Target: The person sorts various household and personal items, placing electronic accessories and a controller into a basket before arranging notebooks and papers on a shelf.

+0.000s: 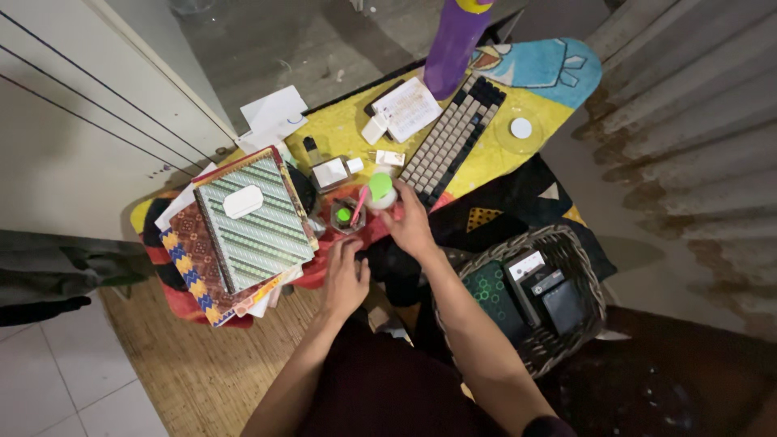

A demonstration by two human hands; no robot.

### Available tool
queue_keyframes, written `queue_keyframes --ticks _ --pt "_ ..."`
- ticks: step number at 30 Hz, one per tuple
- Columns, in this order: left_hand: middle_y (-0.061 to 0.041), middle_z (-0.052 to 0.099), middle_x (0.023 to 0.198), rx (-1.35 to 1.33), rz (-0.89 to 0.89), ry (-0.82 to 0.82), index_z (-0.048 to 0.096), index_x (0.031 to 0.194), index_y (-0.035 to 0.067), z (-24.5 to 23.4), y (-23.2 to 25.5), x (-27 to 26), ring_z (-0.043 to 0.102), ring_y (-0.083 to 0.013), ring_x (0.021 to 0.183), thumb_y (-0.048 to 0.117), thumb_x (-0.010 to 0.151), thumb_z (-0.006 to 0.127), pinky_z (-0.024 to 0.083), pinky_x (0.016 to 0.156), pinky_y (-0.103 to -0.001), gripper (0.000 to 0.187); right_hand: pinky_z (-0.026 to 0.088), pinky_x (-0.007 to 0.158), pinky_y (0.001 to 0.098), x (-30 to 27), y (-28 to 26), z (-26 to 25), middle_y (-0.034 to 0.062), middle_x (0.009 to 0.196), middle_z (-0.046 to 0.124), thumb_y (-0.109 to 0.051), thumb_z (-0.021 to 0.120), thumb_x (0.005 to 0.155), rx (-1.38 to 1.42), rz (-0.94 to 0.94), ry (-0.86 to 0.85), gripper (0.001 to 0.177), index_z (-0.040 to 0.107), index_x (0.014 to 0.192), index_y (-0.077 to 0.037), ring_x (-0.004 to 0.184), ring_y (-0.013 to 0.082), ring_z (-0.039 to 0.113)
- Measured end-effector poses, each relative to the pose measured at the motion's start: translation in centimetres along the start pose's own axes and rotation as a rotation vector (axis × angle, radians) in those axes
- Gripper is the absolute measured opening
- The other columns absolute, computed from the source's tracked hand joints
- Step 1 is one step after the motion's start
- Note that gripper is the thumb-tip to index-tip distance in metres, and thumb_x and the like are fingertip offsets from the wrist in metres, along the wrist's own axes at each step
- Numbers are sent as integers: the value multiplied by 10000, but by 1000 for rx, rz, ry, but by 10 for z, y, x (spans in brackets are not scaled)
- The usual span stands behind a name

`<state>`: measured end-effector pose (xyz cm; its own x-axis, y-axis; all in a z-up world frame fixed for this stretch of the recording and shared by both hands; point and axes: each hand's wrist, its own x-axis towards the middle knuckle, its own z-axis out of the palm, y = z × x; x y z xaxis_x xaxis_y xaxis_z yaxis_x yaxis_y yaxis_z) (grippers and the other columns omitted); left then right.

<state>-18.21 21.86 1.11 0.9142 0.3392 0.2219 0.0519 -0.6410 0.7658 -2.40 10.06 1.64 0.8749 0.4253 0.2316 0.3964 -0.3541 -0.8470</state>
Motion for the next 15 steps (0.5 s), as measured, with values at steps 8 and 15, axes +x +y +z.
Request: queue_keyframes --ticks 8,15 --pt "-233 538 1291 14 16 -2 531 1249 -3 0 -1 4 517 -460 1234 30 850 671 443 1042 -516 425 589 939 361 4 20 3 186 1275 675 -101 793 859 163 191 -65 671 461 1437 -31 1137 262 721" --pt "-237 532 1247 21 12 6 538 1238 -5 5 1 1 531 -460 1201 35 872 668 468 992 -499 390 572 973 363 -13 36 -8 191 1337 619 -50 736 907 386 184 0 671 399 1487 -14 1179 229 675"
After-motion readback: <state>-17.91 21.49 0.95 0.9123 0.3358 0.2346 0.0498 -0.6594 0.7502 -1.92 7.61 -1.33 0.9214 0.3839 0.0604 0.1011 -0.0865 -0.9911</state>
